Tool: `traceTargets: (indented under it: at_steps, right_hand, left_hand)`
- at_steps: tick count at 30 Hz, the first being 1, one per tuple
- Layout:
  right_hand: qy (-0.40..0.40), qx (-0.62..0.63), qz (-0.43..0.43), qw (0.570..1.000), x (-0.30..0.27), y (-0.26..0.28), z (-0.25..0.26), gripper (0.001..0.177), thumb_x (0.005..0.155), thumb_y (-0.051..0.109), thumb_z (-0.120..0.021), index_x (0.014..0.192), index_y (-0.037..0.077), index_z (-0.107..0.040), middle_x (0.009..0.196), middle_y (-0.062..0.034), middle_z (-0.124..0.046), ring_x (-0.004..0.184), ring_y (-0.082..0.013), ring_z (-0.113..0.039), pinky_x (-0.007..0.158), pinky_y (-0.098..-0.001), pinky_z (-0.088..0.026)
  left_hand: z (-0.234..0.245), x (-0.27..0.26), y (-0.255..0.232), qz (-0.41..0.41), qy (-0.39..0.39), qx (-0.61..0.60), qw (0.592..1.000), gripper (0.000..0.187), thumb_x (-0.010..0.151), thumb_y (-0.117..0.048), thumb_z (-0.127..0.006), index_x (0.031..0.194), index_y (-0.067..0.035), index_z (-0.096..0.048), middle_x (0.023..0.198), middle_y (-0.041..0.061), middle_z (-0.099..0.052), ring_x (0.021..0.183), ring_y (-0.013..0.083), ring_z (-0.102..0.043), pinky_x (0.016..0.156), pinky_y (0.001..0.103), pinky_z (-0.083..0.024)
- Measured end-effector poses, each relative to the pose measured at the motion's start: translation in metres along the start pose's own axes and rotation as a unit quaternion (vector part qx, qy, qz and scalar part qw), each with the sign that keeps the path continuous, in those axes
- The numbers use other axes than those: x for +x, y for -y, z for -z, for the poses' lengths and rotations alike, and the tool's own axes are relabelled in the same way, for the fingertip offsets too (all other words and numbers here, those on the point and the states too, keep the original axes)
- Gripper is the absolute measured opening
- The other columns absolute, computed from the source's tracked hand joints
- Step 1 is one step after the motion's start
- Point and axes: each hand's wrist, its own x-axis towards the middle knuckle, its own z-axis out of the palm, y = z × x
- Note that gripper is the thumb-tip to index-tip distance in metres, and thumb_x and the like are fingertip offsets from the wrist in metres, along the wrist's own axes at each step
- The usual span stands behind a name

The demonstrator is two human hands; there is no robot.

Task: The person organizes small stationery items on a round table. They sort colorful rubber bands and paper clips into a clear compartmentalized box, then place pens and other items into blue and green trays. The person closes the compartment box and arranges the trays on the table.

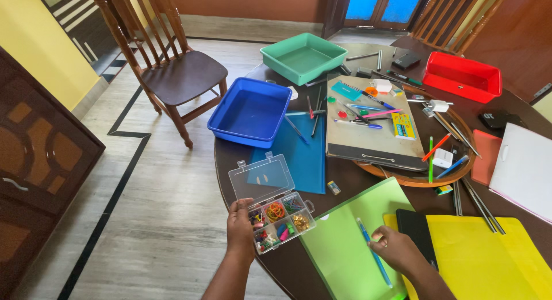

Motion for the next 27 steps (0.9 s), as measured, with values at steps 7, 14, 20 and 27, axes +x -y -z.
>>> traceTargets:
  at_steps: [7, 14, 20, 27]
  right_hand:
    - [-0.169, -0.085, -0.087, 0.978, -0.016, -0.007, 0.029, 0.077, 0.077, 0.05, -0.078, 0.145, 0.032, -0.046, 0.155, -0.0027, -0.042, 0.14, -0.0365, -0.044, 0.107, -0.0554, -0.045]
    - [-0.13, -0.082, -0.13, 0.98, 0.005, -0.115, 0.034, 0.109, 0.068, 0.051, -0.081, 0.16, 0.029, -0.027, 0.157, -0.0124, -0.044, 0.139, -0.0417, -0.047, 0.112, -0.0566, -0.044]
    - [-0.138, -0.088, -0.11, 0.98, 0.023, -0.229, 0.043, 0.114, 0.063, 0.056, -0.082, 0.159, 0.023, -0.029, 0.149, -0.02, -0.048, 0.14, -0.0363, -0.048, 0.117, -0.0548, -0.039]
    - [-0.063, -0.167, -0.115, 0.977, 0.044, -0.281, 0.065, 0.107, 0.071, 0.078, -0.076, 0.157, 0.029, -0.037, 0.15, -0.0152, -0.048, 0.147, -0.0276, -0.044, 0.124, -0.049, -0.033]
  left_hand:
    - [-0.011, -0.007, 0.006, -0.011, 0.004, 0.021, 1.0, 0.036, 0.106, -0.037, -0.043, 0.113, -0.009, -0.064, 0.102, 0.012, -0.072, 0.088, 0.0173, -0.069, 0.071, 0.033, -0.057]
    - [-0.05, -0.02, 0.025, 0.015, 0.013, 0.018, 1.0, 0.037, 0.106, -0.04, -0.043, 0.114, -0.01, -0.064, 0.102, 0.012, -0.073, 0.082, 0.0186, -0.068, 0.068, 0.034, -0.056]
    - [-0.085, -0.036, 0.046, 0.035, 0.014, 0.027, 0.999, 0.037, 0.105, -0.041, -0.045, 0.114, -0.01, -0.065, 0.1, 0.013, -0.074, 0.079, 0.0193, -0.066, 0.065, 0.035, -0.054]
    - [-0.119, -0.057, 0.067, 0.053, 0.0, 0.025, 0.998, 0.04, 0.104, -0.042, -0.043, 0.113, -0.009, -0.066, 0.1, 0.013, -0.074, 0.079, 0.0183, -0.067, 0.068, 0.035, -0.055]
